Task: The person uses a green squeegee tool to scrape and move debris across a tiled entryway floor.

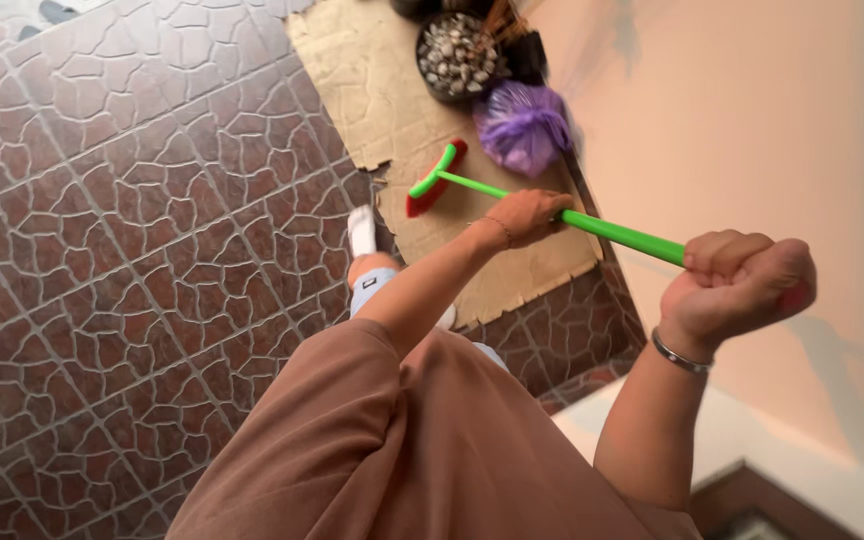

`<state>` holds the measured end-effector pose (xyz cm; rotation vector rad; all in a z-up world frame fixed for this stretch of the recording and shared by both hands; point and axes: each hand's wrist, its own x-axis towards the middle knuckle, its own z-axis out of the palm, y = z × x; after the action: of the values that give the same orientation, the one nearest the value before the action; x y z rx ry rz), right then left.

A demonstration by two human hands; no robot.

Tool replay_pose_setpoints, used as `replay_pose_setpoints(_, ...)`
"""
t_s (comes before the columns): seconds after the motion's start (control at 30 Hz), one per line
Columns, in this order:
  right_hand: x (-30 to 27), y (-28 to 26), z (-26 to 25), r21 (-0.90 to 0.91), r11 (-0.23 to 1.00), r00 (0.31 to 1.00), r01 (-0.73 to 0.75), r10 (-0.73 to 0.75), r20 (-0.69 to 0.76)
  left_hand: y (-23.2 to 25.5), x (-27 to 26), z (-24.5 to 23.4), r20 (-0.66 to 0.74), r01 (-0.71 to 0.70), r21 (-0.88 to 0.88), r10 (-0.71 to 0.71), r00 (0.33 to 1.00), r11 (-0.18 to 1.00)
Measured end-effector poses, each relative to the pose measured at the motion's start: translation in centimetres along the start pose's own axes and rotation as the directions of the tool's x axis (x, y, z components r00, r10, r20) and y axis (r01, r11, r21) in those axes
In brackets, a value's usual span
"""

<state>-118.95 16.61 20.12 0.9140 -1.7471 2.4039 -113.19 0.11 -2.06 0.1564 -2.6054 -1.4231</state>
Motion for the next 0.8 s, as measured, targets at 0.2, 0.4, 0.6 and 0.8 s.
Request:
replay_pose_setpoints(0.2,3.8,5.4,9.0,0.028,0.997,0.997,-0.070,0.070,0.011,-7.0,1.6,-8.0,-0.072,0.038,0.098,-0.031,0.997,0.994)
replay_pose_setpoints(0.4,8.6,9.4,21.0,0.166,0.980,0.967,-0.109,0.065,0.247,-12.6,2.9,-19.2,-0.102,0.057,0.067,-0.050,0.994,0.996)
replay_pose_setpoints(0.6,12.4,12.0,31.6,0.178,0.972,0.943,-0.155,0.092,0.321,-16.3,4.1,-29.8,0.018,0.143,0.170,-0.148,0.989,0.975)
replay_pose_setpoints(0.8,14.5,15.7,39.9,0.180,0.968,0.927,-0.173,0.098,0.363,-21.1,4.2,-37.1,-0.009,0.210,0.163,-0.212,0.977,0.964)
